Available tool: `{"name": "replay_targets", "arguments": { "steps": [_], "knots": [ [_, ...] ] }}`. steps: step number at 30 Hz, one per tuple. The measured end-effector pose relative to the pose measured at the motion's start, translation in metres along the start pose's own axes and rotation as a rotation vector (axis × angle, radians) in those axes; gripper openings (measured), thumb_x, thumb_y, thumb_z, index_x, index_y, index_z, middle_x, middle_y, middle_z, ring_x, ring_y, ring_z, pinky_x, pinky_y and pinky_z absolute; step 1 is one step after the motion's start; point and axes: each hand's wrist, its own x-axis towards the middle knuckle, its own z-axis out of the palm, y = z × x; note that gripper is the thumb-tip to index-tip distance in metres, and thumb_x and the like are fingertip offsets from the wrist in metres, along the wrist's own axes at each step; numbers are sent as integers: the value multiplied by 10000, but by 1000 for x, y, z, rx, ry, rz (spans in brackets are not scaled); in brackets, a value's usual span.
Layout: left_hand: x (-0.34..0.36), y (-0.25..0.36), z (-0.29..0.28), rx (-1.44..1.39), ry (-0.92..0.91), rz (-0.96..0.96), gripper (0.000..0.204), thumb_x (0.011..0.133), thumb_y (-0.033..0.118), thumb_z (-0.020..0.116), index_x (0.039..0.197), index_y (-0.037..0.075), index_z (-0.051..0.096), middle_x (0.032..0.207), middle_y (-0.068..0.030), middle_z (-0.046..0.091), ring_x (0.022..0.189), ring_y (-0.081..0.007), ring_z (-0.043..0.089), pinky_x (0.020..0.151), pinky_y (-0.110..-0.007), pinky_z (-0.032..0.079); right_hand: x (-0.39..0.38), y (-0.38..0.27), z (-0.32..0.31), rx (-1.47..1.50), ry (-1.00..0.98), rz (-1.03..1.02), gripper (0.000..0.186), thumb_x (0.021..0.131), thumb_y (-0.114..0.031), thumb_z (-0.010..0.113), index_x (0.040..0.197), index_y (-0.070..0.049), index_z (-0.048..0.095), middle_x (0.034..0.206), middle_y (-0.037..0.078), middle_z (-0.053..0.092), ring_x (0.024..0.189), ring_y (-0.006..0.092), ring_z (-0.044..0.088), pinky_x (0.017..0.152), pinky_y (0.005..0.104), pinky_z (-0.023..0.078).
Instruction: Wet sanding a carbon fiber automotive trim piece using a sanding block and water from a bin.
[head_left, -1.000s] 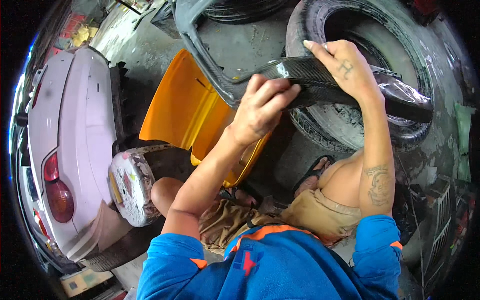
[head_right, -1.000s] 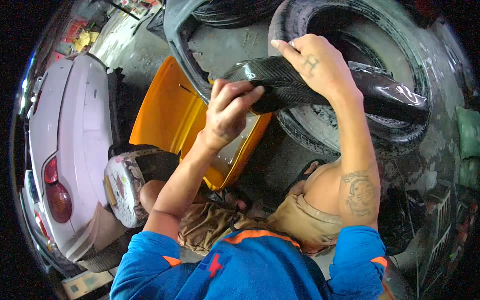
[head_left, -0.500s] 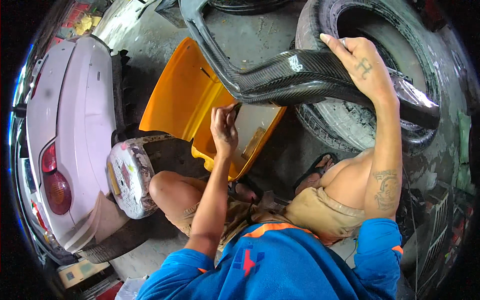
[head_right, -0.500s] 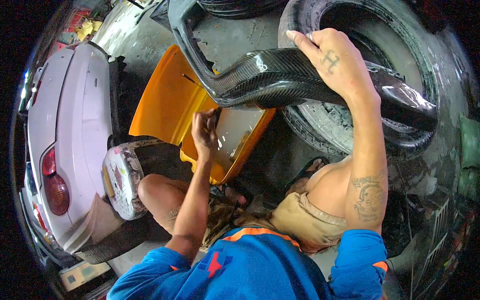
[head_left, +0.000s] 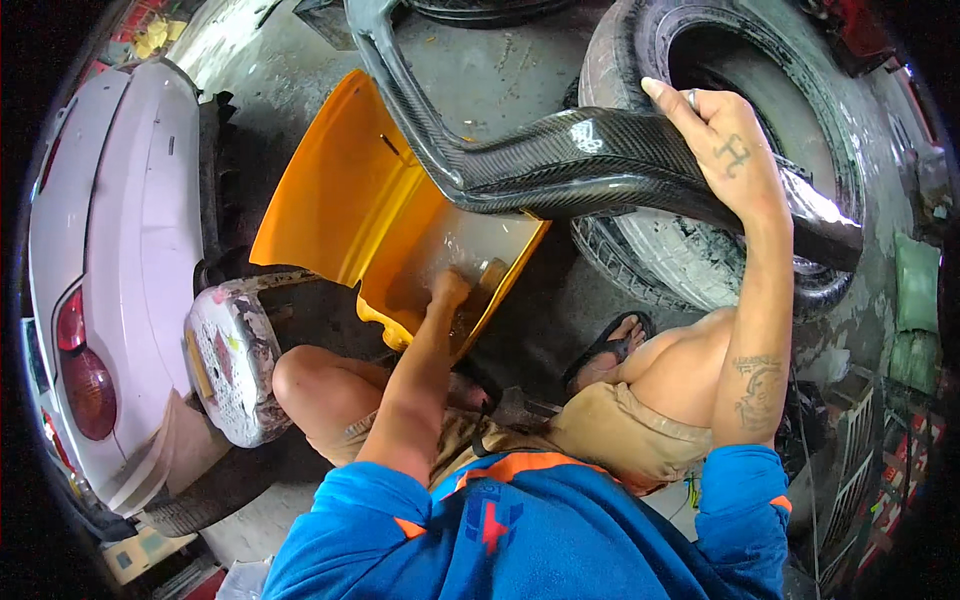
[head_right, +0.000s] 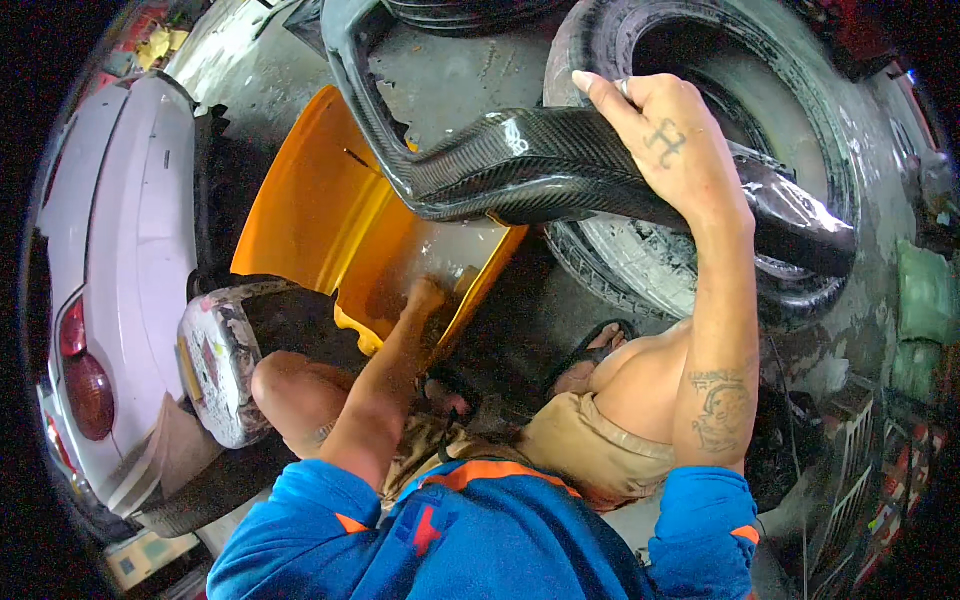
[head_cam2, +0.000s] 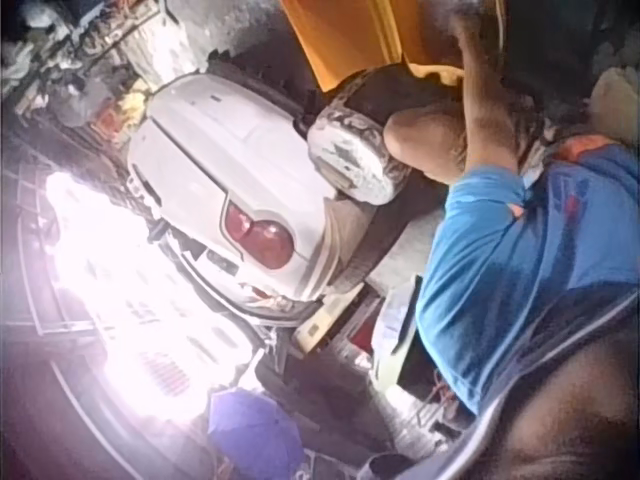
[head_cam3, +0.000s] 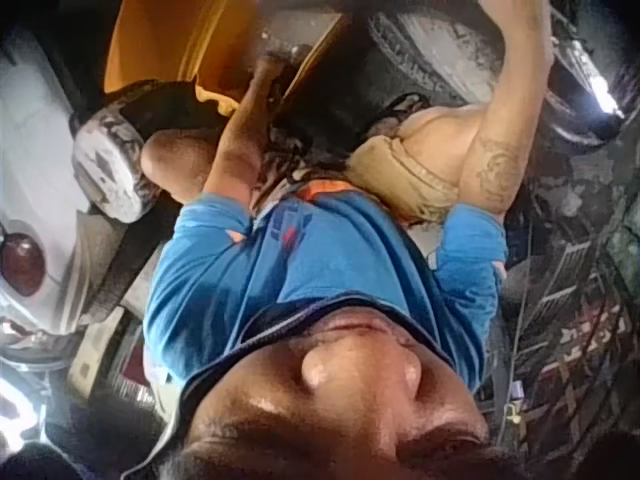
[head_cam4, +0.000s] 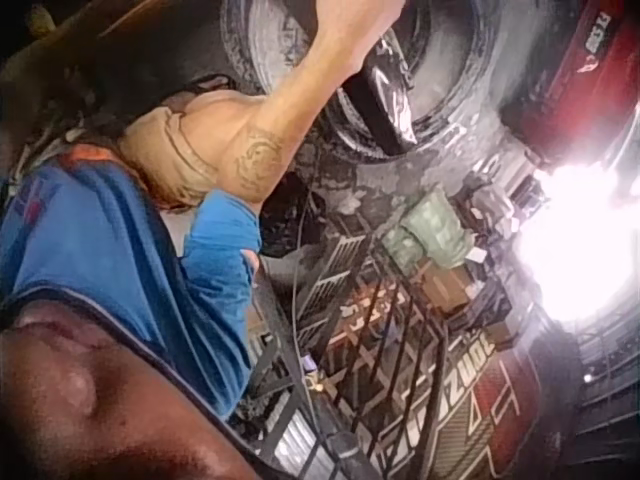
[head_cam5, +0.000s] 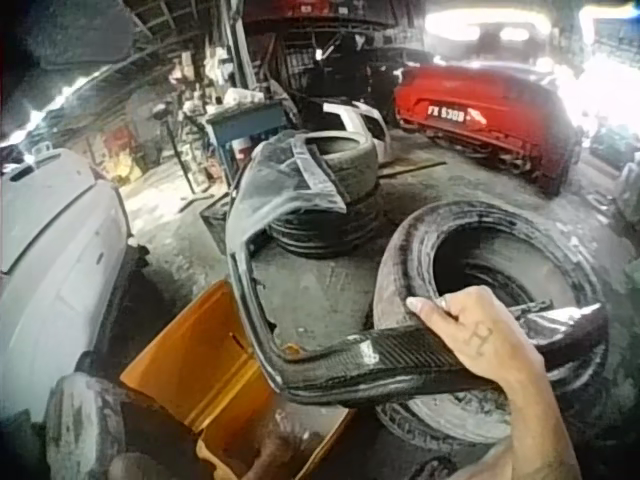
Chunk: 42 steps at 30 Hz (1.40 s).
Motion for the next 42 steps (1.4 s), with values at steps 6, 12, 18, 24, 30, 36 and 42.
{"name": "replay_targets", "arguments": {
  "steps": [6,12,18,24,30,36,42],
  "knots": [
    [-47,154,-141,500,103,143,104,877,93,608,946,54,676,985,-190,682,959,-385,643,848,-484,520,-4,-18,-4,60,47,3,478,986,-376,638,811,70,638,588,139,434,548,142,377,539,351,392],
    [-108,235,-230,283,30,495,120,885,-4,571,973,10,651,1007,-204,642,950,-399,611,860,-455,513,-40,-70,-9,497,211,-373,130,943,-148,701,975,-27,737,816,21,696,752,72,604,692,230,482],
    [-125,235,-222,-268,-28,477,158,911,19,633,1062,-20,659,911,-156,689,825,-248,673,778,-367,519,-78,-82,80,405,-647,-172,432,895,-319,750,1138,33,689,985,212,733,848,206,709,787,341,553],
    [-125,242,-213,-587,-4,283,152,956,94,659,1053,-23,666,868,-69,712,808,-101,636,768,-283,509,-82,-66,168,765,-496,-54,509,890,-146,765,1313,54,564,1059,163,720,933,202,710,810,342,578],
    [-119,237,-210,-831,-147,194,207,962,120,674,1125,4,620,1000,-44,688,922,-104,618,850,-272,498,-78,-66,177,1118,-507,171,294,941,-37,681,1222,28,625,994,108,704,846,174,712,752,297,607],
    [-119,234,-214,-344,-90,433,318,882,115,745,1144,12,597,1014,-70,671,942,-136,612,841,-314,501,-89,-79,144,453,-442,-122,391,898,-131,739,1209,70,613,1027,170,700,763,211,711,703,322,578],
    [-115,229,-199,-245,10,609,307,793,-65,633,1096,-28,596,1040,-206,625,1011,-388,622,876,-418,505,-150,-158,57,1435,-1033,-736,284,923,-164,729,1035,85,653,1147,270,660,992,286,687,826,390,590]
  ]
}}
